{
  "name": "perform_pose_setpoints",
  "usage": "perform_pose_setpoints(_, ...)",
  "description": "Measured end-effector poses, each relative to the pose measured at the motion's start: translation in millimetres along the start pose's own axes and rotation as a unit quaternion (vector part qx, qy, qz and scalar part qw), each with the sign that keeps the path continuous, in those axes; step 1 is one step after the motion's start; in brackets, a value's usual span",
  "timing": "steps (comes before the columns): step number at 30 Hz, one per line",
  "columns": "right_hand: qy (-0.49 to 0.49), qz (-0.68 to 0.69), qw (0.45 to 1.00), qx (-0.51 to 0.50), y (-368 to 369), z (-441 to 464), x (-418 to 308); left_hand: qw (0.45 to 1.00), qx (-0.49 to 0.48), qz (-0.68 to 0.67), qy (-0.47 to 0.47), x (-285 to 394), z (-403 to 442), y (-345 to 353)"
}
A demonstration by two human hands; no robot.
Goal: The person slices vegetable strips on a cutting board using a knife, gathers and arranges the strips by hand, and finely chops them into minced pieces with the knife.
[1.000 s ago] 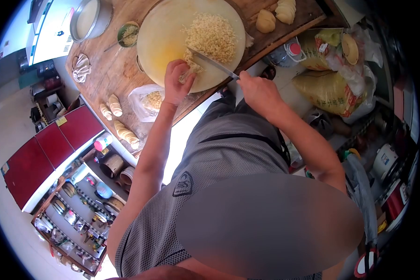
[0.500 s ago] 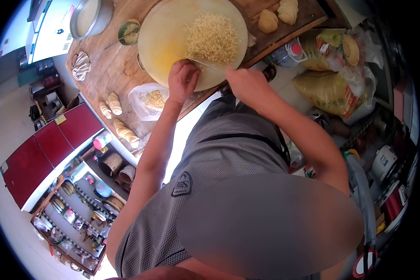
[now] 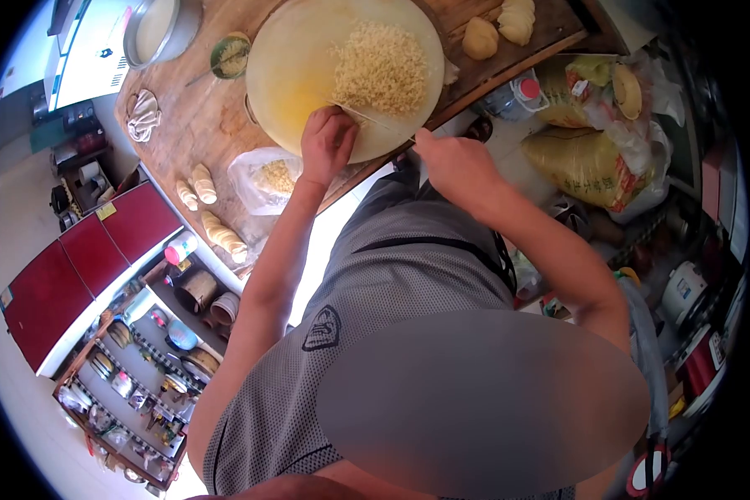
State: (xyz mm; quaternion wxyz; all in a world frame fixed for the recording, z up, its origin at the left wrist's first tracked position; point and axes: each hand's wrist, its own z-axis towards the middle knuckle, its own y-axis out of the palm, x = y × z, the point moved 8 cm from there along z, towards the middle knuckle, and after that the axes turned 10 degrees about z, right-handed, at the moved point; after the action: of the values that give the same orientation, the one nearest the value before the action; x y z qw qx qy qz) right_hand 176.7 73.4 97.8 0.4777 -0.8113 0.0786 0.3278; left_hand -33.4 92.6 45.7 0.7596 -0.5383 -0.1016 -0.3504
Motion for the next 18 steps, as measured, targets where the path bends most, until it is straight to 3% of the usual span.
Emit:
perform_pose_setpoints(5,-0.024,0.002,1.0,0.001,30,31,9,1.0,-0.021,-0.007,-0.007,0,-1,2)
perform_pose_setpoints(8,0.024,-0.005,0.999,-0.025,29,21,21,1.0,-0.016,0.003,-0.003,-1,-2,4)
perform_pose_setpoints(11,0.009,0.013,1.0,-0.011,15,1,29,1.0,0.008,-0.003,-0.001,-1,-3,2)
perform_pose_setpoints(15,-0.01,0.02,1.0,0.013,1,-9,8,1.0,0.013,-0.007,-0.007,-1,-3,1)
perform_pose_setpoints(18,0.03,0.032,0.999,-0.011,18,0,0,1.0,0.007,-0.006,-0.002,0,-4,1)
